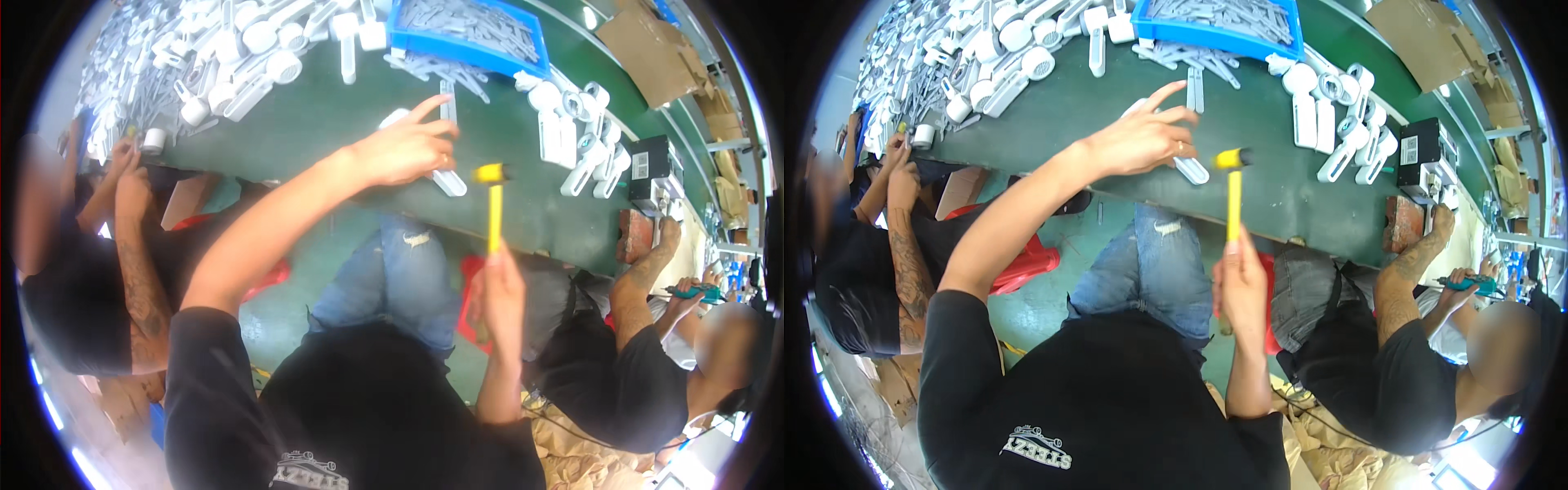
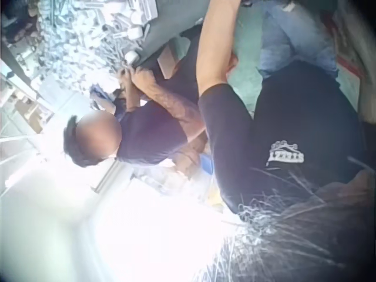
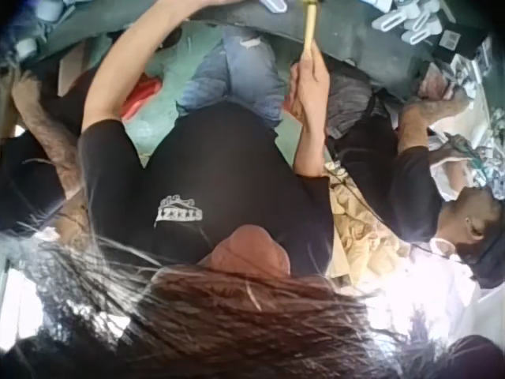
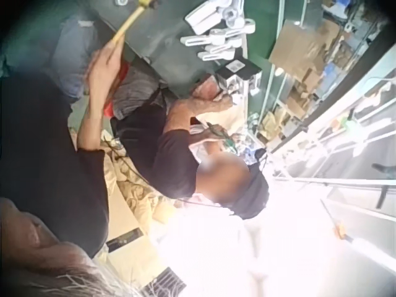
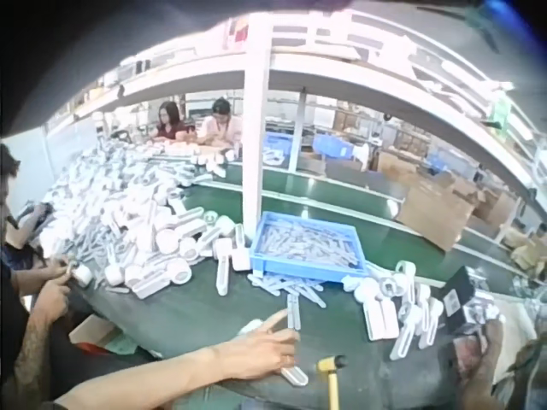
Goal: Use a hammer to assemble white plastic components on an assembly line.
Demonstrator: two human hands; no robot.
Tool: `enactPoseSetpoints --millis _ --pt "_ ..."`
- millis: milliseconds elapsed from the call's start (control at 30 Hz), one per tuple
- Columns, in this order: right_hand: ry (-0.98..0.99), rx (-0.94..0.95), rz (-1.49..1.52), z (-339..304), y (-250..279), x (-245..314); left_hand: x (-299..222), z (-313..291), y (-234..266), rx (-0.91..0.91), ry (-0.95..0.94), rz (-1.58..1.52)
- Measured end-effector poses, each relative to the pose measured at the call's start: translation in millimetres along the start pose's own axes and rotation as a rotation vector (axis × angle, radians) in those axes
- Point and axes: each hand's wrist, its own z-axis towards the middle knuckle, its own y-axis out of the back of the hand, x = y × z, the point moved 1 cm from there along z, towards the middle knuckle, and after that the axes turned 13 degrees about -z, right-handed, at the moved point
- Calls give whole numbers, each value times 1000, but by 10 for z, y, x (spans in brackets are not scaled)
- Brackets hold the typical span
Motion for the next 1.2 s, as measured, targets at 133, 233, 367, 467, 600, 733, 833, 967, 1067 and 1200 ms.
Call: enactPoseSetpoints --millis 133,233,367,467,600,733,833,967,1067,1200 --pt "184 -258 127 -150 228 51 -175 33 19 90 -80 -1" --pt "226 -189 51 -263 273 119 -189 -255 7 -148 109 -105" --pt "254 -86 -250 -102 53 24 -326 -580 -299 -335 335 -145" --pt "252 -70 -377 -88 -18 163 -122 -615 -457 -456 329 -173" --pt "376 -209 -499 -115 -142 365 2 -651 -420 -468 301 -301" --pt "371 -316 -433 -10 -317 314 14 -632 -433 -469 289 -358" --pt "284 -177 -701 231 -399 236 4 -644 -435 -485 295 -353" --pt "316 -337 -451 -93 -290 377 41 -587 -469 -507 260 -350" --pt "380 -265 -725 193 -381 221 19 -601 -460 -524 267 -359" --pt "390 -228 -608 -89 -307 495 66 -664 -476 -512 297 -408"
